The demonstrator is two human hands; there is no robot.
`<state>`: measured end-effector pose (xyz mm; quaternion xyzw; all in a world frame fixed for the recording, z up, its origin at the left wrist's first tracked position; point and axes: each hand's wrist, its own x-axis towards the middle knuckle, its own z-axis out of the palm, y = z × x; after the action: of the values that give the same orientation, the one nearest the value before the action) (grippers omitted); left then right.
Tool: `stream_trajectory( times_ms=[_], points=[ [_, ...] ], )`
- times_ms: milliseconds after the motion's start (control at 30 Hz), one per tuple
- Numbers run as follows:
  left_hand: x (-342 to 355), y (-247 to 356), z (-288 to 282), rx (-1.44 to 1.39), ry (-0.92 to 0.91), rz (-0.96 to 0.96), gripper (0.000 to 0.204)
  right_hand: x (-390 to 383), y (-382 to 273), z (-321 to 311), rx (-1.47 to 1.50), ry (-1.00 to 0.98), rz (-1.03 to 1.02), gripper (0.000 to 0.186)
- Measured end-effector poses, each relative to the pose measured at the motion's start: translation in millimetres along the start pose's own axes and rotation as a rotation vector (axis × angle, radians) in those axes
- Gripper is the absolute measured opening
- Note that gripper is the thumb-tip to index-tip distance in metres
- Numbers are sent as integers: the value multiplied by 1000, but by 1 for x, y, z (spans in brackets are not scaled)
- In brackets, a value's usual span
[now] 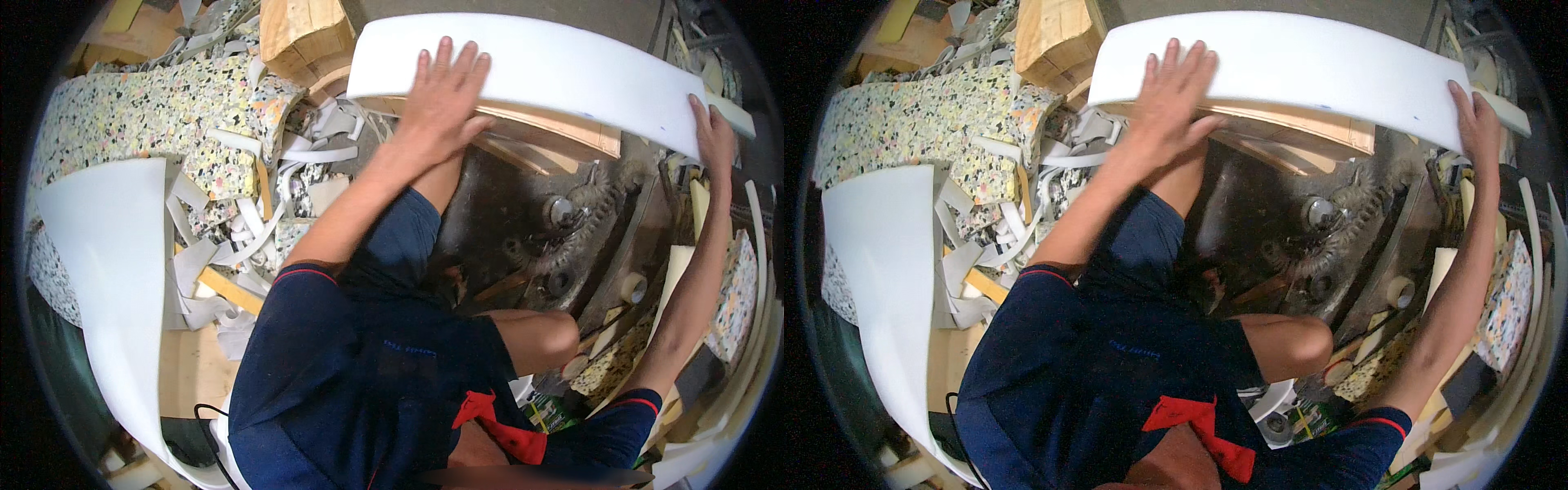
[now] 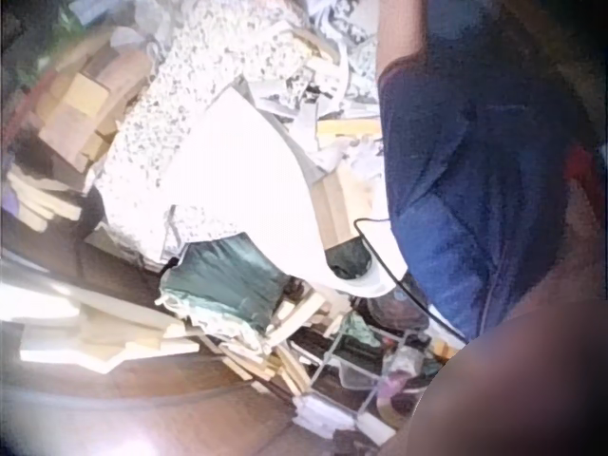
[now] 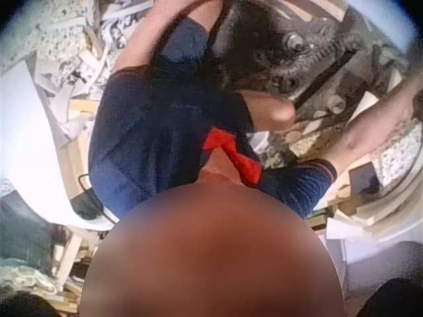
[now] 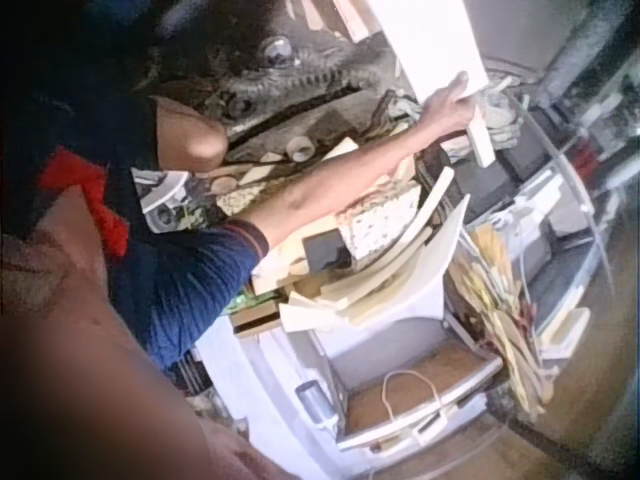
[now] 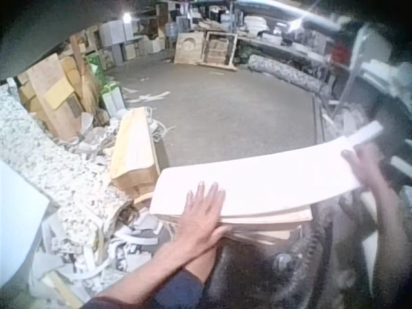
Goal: The person applies adhesive to a curved wooden piece using a spray gun, then presses a white foam sheet onto the glued surface. The person smooths the foam, trims excess material with a knife, and repositions the foam to ensure full coverage.
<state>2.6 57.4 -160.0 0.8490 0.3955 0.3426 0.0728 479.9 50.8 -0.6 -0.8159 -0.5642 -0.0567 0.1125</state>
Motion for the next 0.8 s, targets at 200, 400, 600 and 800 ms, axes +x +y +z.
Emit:
stream_trajectory(
  times_ms=[200, 400, 600, 800],
  points=[
    [-8, -114, -76, -240, 7, -328, 55, -15, 23, 44, -75, 154, 24, 85],
    [-1, -151, -47, -19, -245, -125, 59, -28, 25, 63, -27, 97, 22, 76],
    [0, -143, -27, 107, -334, -79, 60, -35, 26, 66, -39, 116, 45, 74],
    [-1, -135, -25, 173, -360, -98, 65, -37, 25, 65, -13, 57, 73, 73]
  ],
)
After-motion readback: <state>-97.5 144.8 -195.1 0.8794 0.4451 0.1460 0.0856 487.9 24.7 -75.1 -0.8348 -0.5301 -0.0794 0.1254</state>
